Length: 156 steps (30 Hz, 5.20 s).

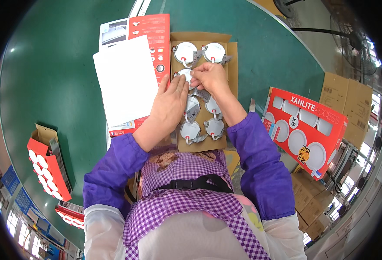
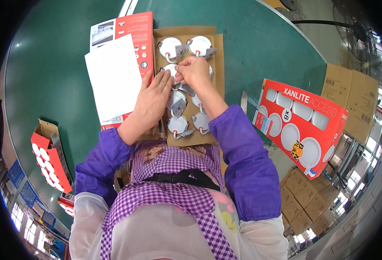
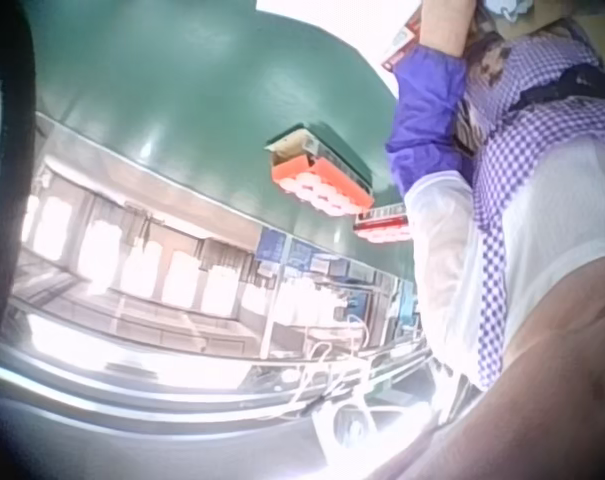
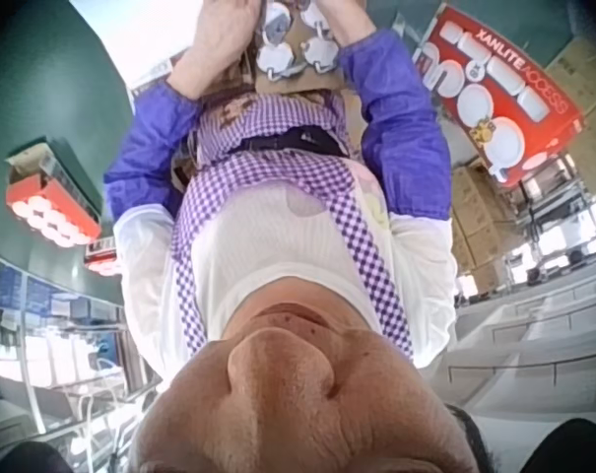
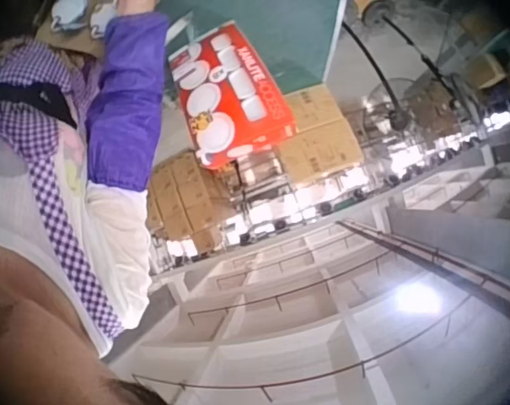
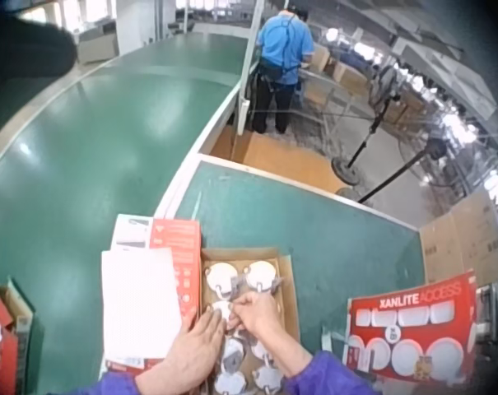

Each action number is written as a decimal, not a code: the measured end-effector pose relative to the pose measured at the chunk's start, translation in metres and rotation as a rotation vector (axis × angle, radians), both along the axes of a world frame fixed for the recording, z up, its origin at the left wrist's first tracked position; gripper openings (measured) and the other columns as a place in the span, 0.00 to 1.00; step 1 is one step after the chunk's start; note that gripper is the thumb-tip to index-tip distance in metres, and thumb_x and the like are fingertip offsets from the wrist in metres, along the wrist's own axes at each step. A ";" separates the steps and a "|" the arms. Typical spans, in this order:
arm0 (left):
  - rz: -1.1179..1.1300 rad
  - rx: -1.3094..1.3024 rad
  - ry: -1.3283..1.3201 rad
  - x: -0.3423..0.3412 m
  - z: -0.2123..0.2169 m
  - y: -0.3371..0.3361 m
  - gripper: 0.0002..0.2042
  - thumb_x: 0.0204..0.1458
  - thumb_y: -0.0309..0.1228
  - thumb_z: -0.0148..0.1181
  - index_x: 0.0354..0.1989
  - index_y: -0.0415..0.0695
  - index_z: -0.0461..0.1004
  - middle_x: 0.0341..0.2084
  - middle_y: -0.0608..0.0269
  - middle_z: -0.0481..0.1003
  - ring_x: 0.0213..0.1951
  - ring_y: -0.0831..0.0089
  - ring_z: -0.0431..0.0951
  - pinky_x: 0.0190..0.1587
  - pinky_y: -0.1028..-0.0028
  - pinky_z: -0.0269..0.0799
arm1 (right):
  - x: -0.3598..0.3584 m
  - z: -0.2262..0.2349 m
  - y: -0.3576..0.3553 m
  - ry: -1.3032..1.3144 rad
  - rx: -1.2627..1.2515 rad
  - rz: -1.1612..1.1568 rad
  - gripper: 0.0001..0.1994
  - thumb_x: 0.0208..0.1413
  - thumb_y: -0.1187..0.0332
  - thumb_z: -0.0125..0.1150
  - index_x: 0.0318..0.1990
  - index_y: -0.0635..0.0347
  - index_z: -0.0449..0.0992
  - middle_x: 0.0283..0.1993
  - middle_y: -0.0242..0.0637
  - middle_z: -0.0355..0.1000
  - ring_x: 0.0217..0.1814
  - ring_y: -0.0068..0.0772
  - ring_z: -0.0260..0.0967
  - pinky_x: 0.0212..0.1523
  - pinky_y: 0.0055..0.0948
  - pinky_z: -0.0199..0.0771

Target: The person assembles LED recessed ceiling light fixtures by hand, placing each fixture into a cardboard insert, then packaging the insert and an instruction manual into a cardboard box.

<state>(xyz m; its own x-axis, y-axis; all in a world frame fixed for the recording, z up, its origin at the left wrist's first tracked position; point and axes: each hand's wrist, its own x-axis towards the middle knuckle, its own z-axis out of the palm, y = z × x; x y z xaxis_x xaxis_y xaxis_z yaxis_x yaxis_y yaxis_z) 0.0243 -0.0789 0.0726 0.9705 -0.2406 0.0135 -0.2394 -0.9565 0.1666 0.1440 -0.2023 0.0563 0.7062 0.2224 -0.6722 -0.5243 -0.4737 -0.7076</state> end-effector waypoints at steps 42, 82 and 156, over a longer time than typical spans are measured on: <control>-0.014 -0.177 0.024 0.097 -0.013 -0.028 0.25 0.48 0.29 0.61 0.57 0.49 0.67 0.60 0.60 0.65 0.63 0.61 0.60 0.63 0.52 0.52 | 0.096 -0.026 -0.048 -0.217 0.009 -0.154 0.06 0.45 0.74 0.69 0.31 0.67 0.82 0.31 0.37 0.78 0.34 0.25 0.72 0.36 0.24 0.71; -0.008 -0.228 -0.007 0.094 -0.023 -0.033 0.26 0.47 0.30 0.63 0.58 0.49 0.67 0.62 0.57 0.62 0.64 0.58 0.60 0.63 0.53 0.54 | 0.096 -0.029 -0.053 -0.177 0.018 -0.143 0.09 0.45 0.76 0.69 0.34 0.71 0.80 0.34 0.42 0.78 0.34 0.28 0.73 0.38 0.26 0.73; -0.008 -0.230 0.065 0.093 -0.018 -0.037 0.31 0.47 0.36 0.64 0.62 0.50 0.62 0.64 0.52 0.58 0.65 0.52 0.56 0.64 0.52 0.51 | 0.037 -0.018 -0.085 -0.789 -0.160 -0.057 0.10 0.53 0.65 0.63 0.43 0.51 0.82 0.55 0.46 0.68 0.56 0.43 0.67 0.54 0.34 0.68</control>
